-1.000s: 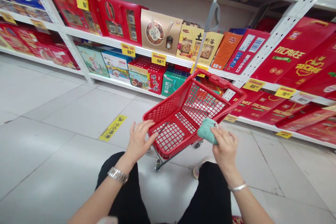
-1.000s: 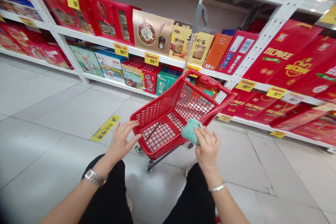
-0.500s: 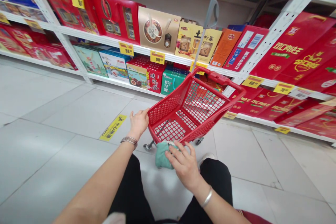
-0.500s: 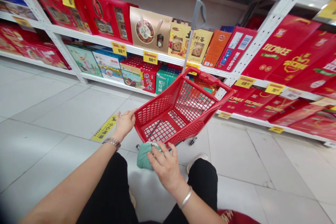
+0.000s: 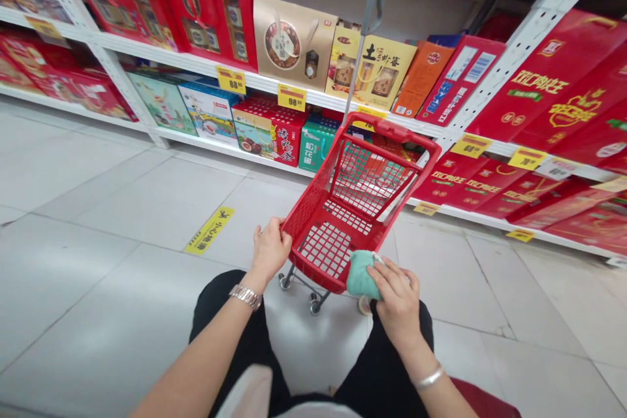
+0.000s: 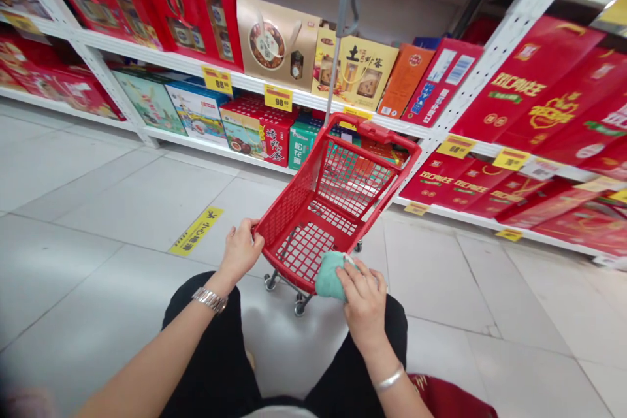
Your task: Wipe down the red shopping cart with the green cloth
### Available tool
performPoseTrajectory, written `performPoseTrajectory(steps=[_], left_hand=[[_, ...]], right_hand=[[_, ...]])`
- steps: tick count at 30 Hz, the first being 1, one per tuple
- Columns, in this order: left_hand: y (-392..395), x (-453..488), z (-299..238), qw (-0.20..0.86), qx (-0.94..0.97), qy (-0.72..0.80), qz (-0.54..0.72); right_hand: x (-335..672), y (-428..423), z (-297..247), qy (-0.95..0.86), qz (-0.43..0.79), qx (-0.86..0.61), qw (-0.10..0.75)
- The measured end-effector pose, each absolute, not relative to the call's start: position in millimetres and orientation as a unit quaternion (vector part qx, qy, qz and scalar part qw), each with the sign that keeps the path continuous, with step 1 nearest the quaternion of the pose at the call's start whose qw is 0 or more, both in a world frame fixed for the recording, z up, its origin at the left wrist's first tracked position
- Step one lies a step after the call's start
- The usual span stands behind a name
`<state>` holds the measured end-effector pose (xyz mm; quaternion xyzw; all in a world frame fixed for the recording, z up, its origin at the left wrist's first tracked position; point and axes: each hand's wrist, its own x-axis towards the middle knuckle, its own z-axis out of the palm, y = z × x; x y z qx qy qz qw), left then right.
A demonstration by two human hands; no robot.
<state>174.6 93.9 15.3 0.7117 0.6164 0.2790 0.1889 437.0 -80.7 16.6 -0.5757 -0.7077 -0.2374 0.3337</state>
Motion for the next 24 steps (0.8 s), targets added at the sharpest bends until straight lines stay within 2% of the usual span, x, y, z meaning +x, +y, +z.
performPoseTrajectory(steps=[7, 12, 17, 24], left_hand=[[61, 176, 11, 0.248, 0.691, 0.593, 0.329], [53, 174, 13, 0.301, 0.684, 0.567, 0.346], [49, 175, 14, 0.331, 0.680, 0.546, 0.360], [45, 173, 7, 0.356, 0.675, 0.522, 0.381]], right_hand=[[461, -76, 22, -0.680, -0.243, -0.612, 0.322], [468, -77, 36, -0.629, -0.298, -0.641, 0.323], [407, -72, 36, -0.698, -0.252, -0.565, 0.361], [345, -52, 1, -0.757, -0.224, -0.506, 0.348]])
